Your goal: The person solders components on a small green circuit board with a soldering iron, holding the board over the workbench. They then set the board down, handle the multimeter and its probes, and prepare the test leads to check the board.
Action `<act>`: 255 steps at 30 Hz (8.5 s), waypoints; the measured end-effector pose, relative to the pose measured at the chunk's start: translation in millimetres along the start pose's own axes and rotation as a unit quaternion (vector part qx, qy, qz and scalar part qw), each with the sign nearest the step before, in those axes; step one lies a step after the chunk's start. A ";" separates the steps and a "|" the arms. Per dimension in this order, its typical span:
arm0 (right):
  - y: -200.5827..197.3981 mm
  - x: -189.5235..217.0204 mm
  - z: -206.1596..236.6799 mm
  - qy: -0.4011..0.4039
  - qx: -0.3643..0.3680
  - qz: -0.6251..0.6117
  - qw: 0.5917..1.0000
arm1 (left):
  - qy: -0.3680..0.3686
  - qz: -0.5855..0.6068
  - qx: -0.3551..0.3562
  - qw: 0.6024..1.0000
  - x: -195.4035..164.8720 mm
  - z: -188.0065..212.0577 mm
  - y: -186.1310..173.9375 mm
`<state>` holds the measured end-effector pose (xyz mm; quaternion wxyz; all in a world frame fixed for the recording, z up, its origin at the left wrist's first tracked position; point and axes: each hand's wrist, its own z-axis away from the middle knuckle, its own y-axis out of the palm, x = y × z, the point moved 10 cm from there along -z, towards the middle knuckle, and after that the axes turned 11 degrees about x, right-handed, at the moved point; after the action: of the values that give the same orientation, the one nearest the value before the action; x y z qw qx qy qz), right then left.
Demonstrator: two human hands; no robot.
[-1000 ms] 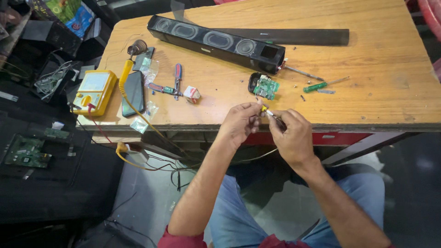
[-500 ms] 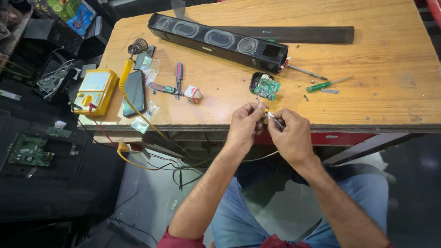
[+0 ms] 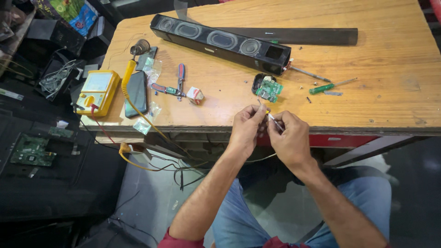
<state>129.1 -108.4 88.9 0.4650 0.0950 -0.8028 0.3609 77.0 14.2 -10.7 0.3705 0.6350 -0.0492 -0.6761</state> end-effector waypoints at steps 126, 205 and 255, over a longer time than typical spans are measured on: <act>35.3 -72.9 25.0 0.187 0.024 -0.350 0.918 | -0.005 0.055 0.027 0.998 6.4 10.7 11.2; 29.7 -82.1 22.6 0.218 0.068 -0.406 0.885 | 0.029 0.064 0.053 0.996 14.3 3.5 24.0; 39.1 -97.4 45.3 0.177 0.075 -0.285 0.939 | 0.065 -0.055 -0.010 0.996 8.3 6.9 4.7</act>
<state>132.9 -128.2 -23.6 0.6743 0.2890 -0.6176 0.2836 73.6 3.4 -13.7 0.3419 0.6753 0.0167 -0.6533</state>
